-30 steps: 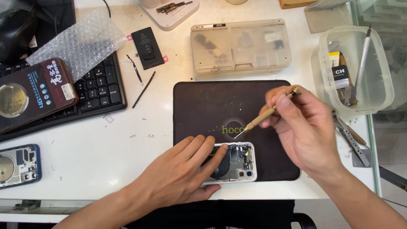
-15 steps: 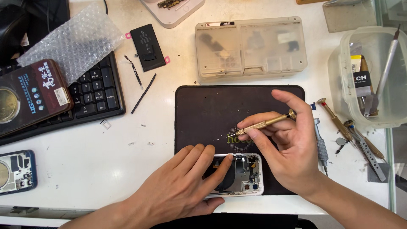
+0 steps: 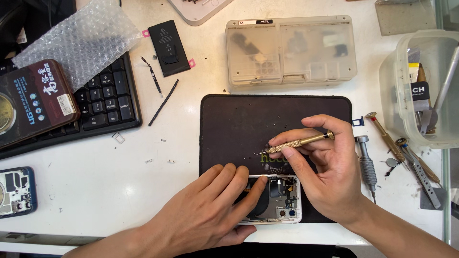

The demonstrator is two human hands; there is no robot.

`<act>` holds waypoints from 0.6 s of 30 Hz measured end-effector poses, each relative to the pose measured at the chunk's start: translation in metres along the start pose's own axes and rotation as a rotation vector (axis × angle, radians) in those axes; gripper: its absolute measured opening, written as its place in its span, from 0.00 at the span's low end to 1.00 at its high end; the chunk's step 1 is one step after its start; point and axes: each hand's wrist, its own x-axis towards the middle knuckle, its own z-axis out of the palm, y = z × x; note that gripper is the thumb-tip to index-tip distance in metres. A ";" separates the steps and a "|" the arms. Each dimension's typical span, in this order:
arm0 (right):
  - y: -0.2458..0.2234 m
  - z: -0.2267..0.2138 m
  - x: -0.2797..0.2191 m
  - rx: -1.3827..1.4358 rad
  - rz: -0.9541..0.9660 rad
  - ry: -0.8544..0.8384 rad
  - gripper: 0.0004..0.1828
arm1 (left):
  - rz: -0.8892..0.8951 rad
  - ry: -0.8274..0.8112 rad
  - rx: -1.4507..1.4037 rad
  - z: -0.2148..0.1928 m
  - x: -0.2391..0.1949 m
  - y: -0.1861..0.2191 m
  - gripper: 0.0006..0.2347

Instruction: The person disassembles a white smartphone on a workbench, removes the battery and internal components, and uses a screwdriver and tweezers to manipulate small parts. The person then reassembles the phone by reconnecting cables and securing components.

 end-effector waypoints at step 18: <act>0.000 0.001 -0.002 -0.016 -0.007 0.002 0.22 | -0.045 -0.004 -0.055 0.005 0.000 -0.001 0.30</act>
